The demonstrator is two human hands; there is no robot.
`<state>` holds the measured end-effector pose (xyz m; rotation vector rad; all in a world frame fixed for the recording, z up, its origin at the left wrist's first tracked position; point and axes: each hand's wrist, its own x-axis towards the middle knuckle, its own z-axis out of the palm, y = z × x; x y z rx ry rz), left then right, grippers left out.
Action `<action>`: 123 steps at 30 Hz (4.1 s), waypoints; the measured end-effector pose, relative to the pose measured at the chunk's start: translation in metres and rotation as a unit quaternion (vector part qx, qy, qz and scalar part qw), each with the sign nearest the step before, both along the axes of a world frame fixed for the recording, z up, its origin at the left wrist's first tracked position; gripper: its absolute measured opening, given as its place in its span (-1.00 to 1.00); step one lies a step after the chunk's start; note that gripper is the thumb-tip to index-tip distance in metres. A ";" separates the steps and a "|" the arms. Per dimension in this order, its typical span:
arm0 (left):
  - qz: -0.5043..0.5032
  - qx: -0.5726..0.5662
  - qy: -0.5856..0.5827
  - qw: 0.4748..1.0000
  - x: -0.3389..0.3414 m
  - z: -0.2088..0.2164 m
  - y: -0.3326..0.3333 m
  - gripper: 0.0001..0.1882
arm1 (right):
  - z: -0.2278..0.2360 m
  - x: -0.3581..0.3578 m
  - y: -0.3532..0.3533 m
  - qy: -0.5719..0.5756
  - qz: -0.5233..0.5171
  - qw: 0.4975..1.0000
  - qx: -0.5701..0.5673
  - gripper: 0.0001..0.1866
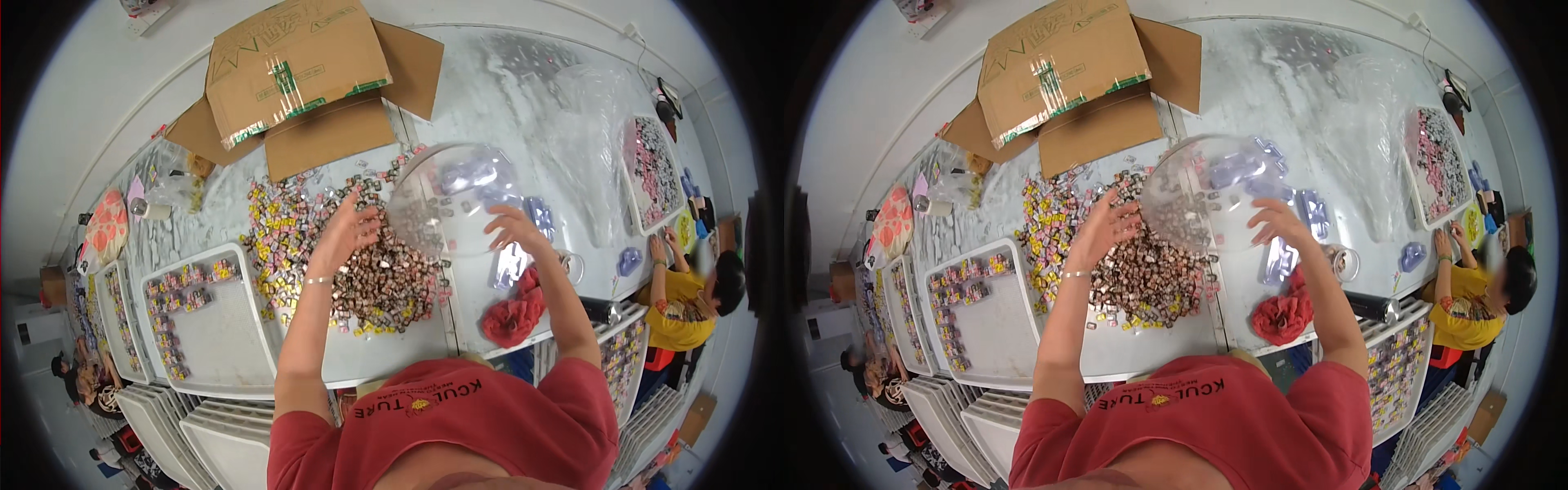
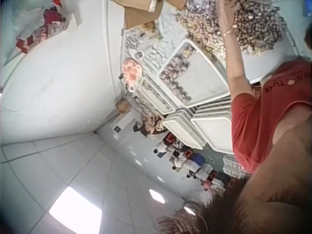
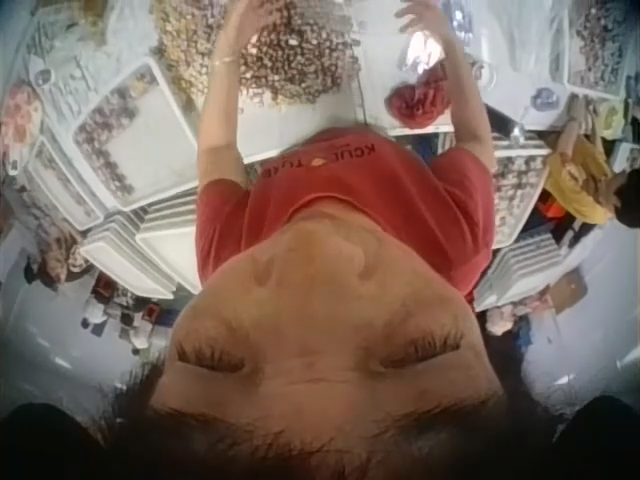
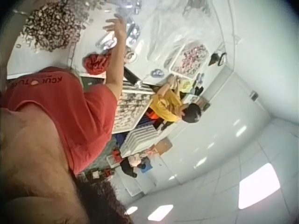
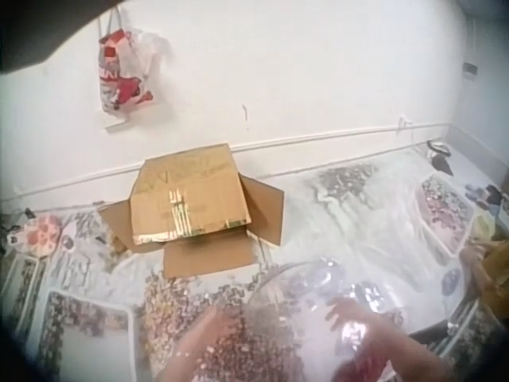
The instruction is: Sorting and arranging small colorful toy components or accessories into trays.
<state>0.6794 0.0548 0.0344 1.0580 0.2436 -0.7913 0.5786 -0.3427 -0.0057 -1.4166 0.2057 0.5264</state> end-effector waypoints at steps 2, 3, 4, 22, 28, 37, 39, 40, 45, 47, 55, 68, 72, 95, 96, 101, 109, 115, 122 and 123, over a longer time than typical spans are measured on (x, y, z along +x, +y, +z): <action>0.158 -0.057 0.019 0.986 0.040 -0.057 0.012 -0.23 | 0.011 0.014 -0.007 -0.005 -0.083 0.996 -0.034 -0.34; 0.158 -0.059 0.017 0.985 0.059 -0.077 0.005 -0.23 | 0.015 0.021 -0.013 -0.008 -0.176 0.982 -0.073 -0.33; 0.214 -0.065 0.063 0.973 0.079 -0.093 -0.009 -0.28 | 0.005 0.025 -0.025 -0.012 -0.180 0.981 -0.077 -0.33; 0.369 -0.058 0.032 0.927 0.247 -0.122 -0.021 -0.77 | -0.132 0.205 -0.056 -0.081 -0.438 0.817 -0.366 -0.30; 0.313 -0.033 0.028 0.949 0.273 -0.063 -0.020 -0.79 | -0.125 0.164 -0.024 -0.151 -0.424 0.754 -0.479 -0.35; 0.249 0.036 0.033 0.967 0.311 0.001 -0.015 -0.77 | -0.077 0.129 0.025 -0.268 -0.241 0.741 -0.567 -0.40; 0.252 0.043 0.021 0.967 0.314 0.005 -0.012 -0.78 | -0.059 0.121 0.047 -0.257 -0.109 0.766 -0.578 -0.43; 0.254 0.047 0.022 0.966 0.316 0.007 -0.009 -0.78 | -0.053 0.117 0.056 -0.257 -0.107 0.769 -0.575 -0.43; 0.282 0.033 0.010 0.959 0.322 0.016 -0.010 -0.77 | -0.050 0.146 0.071 -0.332 -0.155 0.790 -0.492 -0.40; 0.297 0.027 0.021 0.954 0.322 0.018 -0.013 -0.79 | -0.063 0.181 0.079 -0.341 -0.238 0.761 -0.498 -0.33; 0.290 0.016 -0.006 0.957 0.322 0.021 -0.008 -0.72 | -0.115 0.292 0.143 -0.357 -0.244 0.718 -0.545 -0.20; 0.297 0.025 0.004 0.955 0.328 0.021 -0.009 -0.77 | -0.092 0.143 0.218 -0.429 -0.001 0.820 -0.378 -0.22; 0.283 0.054 0.003 0.958 0.329 0.028 -0.007 -0.76 | -0.079 0.120 0.195 -0.442 -0.052 0.846 -0.294 -0.30; 0.266 0.063 -0.006 0.962 0.335 0.017 0.015 -0.77 | -0.091 0.175 0.297 -0.452 0.067 0.834 -0.310 -0.17; 0.263 0.060 -0.006 0.963 0.335 0.017 0.016 -0.77 | -0.084 0.159 0.285 -0.451 0.066 0.833 -0.314 -0.17; 0.266 0.078 -0.017 0.961 0.334 0.018 0.011 -0.75 | -0.052 0.117 0.242 -0.493 0.020 0.835 -0.242 -0.21; 0.290 0.072 0.013 0.954 0.334 0.024 0.012 -0.77 | -0.080 0.125 0.072 -0.295 -0.207 0.845 -0.395 -0.53; 0.262 0.084 0.004 0.961 0.336 0.023 0.016 -0.77 | -0.047 0.164 -0.052 -0.015 -0.234 0.926 -0.295 -0.70; 0.224 0.082 0.013 0.971 0.346 0.016 0.016 -0.74 | -0.062 0.196 -0.079 -0.039 -0.165 0.632 -0.757 -0.67; 0.225 0.083 0.008 0.971 0.344 0.020 0.020 -0.74 | -0.052 0.194 -0.055 -0.035 -0.160 0.640 -0.751 -0.67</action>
